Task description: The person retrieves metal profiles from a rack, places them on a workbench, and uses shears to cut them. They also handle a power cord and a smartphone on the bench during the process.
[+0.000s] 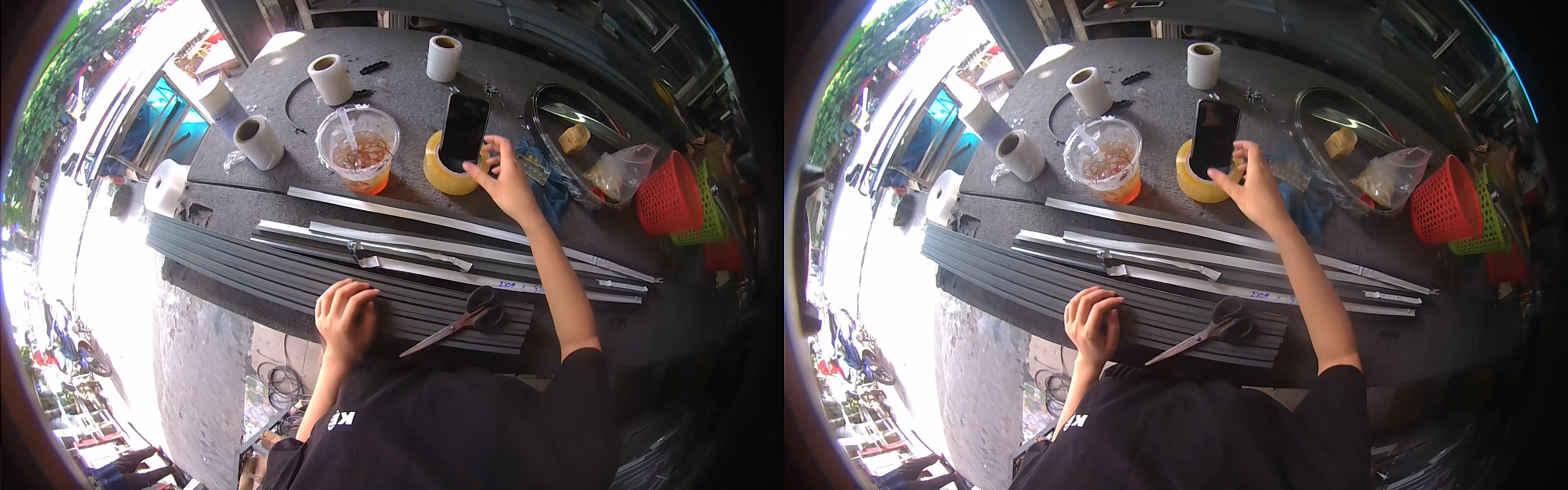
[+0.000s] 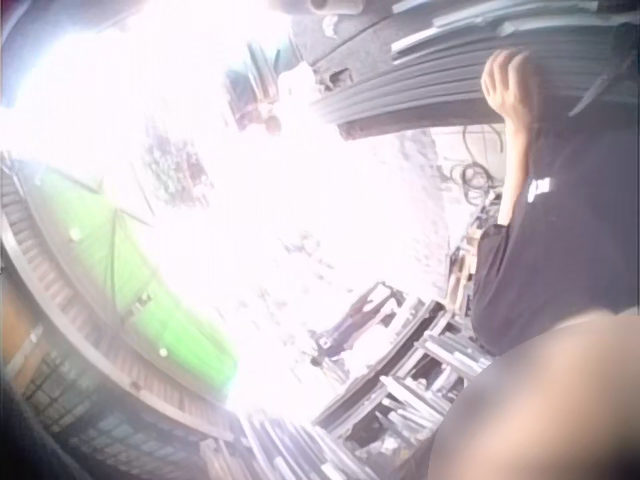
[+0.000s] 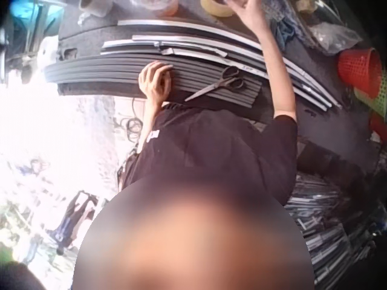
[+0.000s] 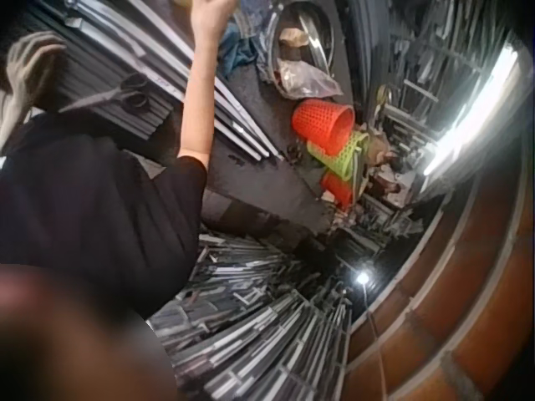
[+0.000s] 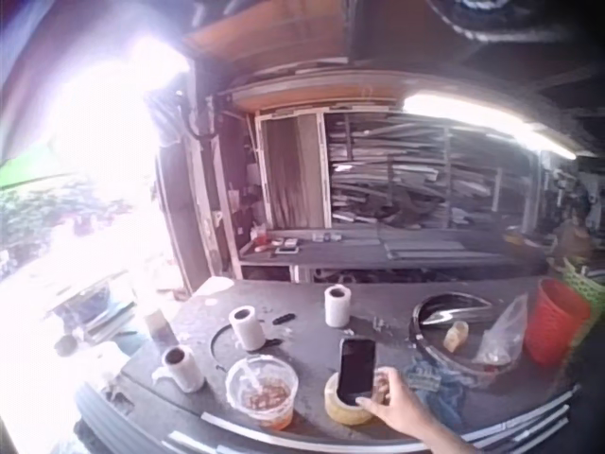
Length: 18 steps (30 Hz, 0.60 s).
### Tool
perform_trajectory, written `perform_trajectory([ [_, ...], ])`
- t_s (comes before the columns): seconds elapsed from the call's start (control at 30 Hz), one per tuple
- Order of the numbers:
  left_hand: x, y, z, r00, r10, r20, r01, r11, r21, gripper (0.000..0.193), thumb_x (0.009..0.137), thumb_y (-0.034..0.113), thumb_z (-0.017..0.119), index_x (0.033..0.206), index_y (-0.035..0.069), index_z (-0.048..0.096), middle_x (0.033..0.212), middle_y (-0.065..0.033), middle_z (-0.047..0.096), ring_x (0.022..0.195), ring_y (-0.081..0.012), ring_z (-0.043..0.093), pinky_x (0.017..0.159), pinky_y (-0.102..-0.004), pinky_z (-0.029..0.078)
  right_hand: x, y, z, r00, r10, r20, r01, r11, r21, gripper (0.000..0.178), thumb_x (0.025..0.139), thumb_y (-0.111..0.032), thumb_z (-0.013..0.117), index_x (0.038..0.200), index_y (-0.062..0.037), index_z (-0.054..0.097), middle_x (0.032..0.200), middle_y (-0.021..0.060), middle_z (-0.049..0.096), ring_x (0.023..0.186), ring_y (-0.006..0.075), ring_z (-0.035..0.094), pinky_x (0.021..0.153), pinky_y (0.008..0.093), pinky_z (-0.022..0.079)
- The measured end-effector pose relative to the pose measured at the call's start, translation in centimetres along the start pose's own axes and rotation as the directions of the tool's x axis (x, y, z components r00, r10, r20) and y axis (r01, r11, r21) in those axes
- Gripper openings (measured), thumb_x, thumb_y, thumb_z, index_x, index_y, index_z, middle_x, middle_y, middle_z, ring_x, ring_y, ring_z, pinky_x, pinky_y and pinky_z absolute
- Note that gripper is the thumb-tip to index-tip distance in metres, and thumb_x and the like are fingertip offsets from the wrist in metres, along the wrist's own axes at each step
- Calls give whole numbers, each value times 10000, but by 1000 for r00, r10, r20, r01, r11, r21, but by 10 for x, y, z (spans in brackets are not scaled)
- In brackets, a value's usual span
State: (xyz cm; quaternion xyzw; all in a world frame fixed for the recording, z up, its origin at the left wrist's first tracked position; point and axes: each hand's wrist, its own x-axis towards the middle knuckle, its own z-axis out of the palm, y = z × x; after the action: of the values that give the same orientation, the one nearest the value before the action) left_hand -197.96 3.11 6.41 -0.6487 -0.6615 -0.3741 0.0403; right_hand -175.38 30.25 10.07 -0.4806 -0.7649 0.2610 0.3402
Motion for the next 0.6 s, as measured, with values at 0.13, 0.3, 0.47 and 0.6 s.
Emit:
perform_trajectory([
  [0.13,0,-3,3,997,42,-57,-46,997,-57,230,686,46,640,879,150,707,925,11,673,941,-213,628,843,-331,445,40,32,41,962,-5,-271,3,1000,-10,573,801,-287,807,1103,-8,407,950,122,510,771,194,546,707,339,498],
  [0.3,3,-5,4,996,58,-69,-62,996,-61,236,665,37,647,848,173,711,914,33,675,908,-187,638,813,-308,453,42,58,40,965,29,-262,55,951,305,511,776,-202,829,1069,-36,445,925,31,509,767,107,505,696,252,451],
  [0.47,3,-5,6,998,46,-48,-49,997,-61,239,641,40,647,818,187,713,901,45,672,889,-176,640,798,-301,450,37,61,27,995,10,-99,20,953,303,484,732,-134,827,1121,-20,563,944,34,544,862,135,523,825,283,441],
  [0.6,3,-6,7,997,62,-41,-64,997,-47,230,638,52,647,807,192,714,900,45,670,884,-176,641,797,-301,449,33,54,22,998,-45,-41,49,994,96,489,671,-109,832,1086,6,600,977,60,550,895,178,520,845,311,445],
])
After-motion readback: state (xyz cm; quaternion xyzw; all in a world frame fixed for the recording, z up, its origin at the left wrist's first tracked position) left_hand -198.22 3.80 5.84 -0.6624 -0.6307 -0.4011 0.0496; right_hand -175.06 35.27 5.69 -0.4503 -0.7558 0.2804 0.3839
